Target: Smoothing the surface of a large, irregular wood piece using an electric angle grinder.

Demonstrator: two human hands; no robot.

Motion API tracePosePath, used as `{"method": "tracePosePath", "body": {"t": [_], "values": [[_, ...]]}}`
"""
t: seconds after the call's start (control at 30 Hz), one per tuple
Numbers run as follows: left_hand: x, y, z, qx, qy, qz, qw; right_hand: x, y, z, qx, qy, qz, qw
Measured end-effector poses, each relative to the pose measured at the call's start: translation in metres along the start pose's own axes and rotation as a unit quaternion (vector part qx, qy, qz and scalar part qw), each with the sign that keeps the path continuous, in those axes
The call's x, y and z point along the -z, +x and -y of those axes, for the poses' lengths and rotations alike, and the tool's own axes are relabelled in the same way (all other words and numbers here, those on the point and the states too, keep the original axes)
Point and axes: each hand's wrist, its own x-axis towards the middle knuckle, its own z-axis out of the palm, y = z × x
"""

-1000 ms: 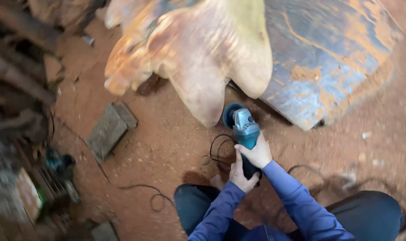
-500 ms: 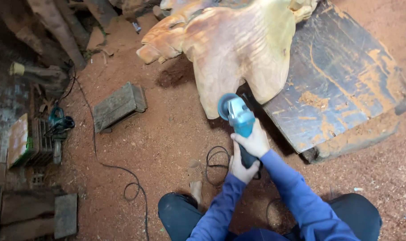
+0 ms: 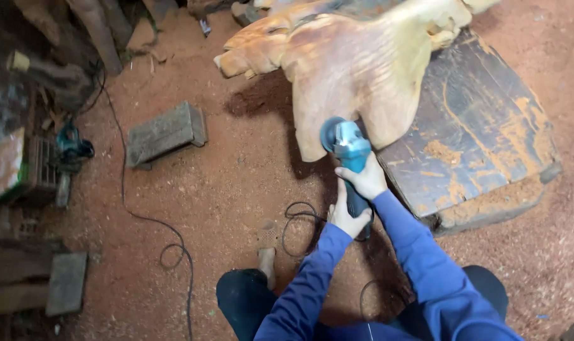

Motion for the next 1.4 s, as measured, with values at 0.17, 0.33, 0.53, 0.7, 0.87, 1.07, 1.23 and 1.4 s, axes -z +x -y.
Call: {"method": "tracePosePath", "body": {"t": [0.17, 0.33, 0.53, 0.7, 0.87, 1.07, 1.23, 1.4], "values": [[-0.029, 0.000, 0.051, -0.006, 0.087, 0.058, 0.995, -0.034, -0.014, -0.073, 0.031, 0.119, -0.037, 0.992], [-0.044, -0.031, 0.080, -0.039, 0.088, 0.032, 0.995, -0.049, -0.037, -0.118, 0.012, 0.165, -0.014, 0.986], [-0.062, -0.031, 0.086, -0.176, 0.103, -0.159, 0.966, -0.043, -0.050, -0.117, 0.100, 0.342, 0.065, 0.932], [-0.042, -0.018, 0.046, -0.171, 0.074, -0.149, 0.971, -0.037, -0.017, -0.099, 0.086, 0.376, 0.067, 0.920], [-0.035, -0.010, 0.076, -0.128, 0.044, -0.110, 0.985, -0.062, -0.011, -0.108, 0.122, 0.310, 0.041, 0.942], [-0.031, 0.022, 0.155, -0.018, -0.011, -0.142, 0.990, -0.113, -0.047, -0.082, 0.087, 0.111, -0.017, 0.990], [-0.008, 0.020, 0.183, -0.139, -0.152, -0.152, 0.967, -0.144, -0.055, -0.068, 0.018, 0.010, 0.015, 1.000], [0.006, 0.010, 0.177, -0.184, -0.147, -0.119, 0.965, -0.123, -0.079, -0.048, 0.017, 0.029, -0.003, 0.999]]}}
